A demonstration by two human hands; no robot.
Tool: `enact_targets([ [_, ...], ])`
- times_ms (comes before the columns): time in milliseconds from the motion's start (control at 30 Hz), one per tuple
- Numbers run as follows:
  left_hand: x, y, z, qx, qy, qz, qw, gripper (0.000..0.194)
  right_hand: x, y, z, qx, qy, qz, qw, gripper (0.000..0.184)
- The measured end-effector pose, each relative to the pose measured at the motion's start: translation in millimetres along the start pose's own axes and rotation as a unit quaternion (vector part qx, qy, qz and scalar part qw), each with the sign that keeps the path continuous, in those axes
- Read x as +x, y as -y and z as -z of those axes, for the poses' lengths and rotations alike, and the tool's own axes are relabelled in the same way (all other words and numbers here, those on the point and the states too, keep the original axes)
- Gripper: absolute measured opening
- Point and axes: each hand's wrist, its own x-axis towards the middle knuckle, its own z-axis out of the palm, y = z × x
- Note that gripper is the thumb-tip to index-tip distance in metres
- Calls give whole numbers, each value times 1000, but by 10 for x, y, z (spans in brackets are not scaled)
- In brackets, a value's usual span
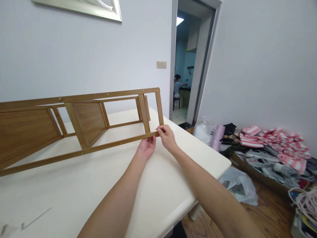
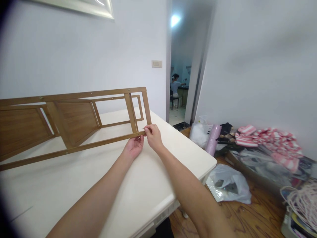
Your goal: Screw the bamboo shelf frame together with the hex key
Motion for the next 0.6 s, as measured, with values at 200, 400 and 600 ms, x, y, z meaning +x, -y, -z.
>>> enact_targets([
  [200, -24, -19, -45, -47, 17, 46, 998, 18, -15, 41, 8, -46, -6, 43, 998, 13],
  [400, -25, -2, -44, -60, 23, 58, 996, 16, -27, -17, 38, -42, 0, 45, 998, 12],
  [600, -29, 0, -49, -72, 25, 57, 995, 20, -18, -39, 45, -90, -27, 68, 993, 10],
])
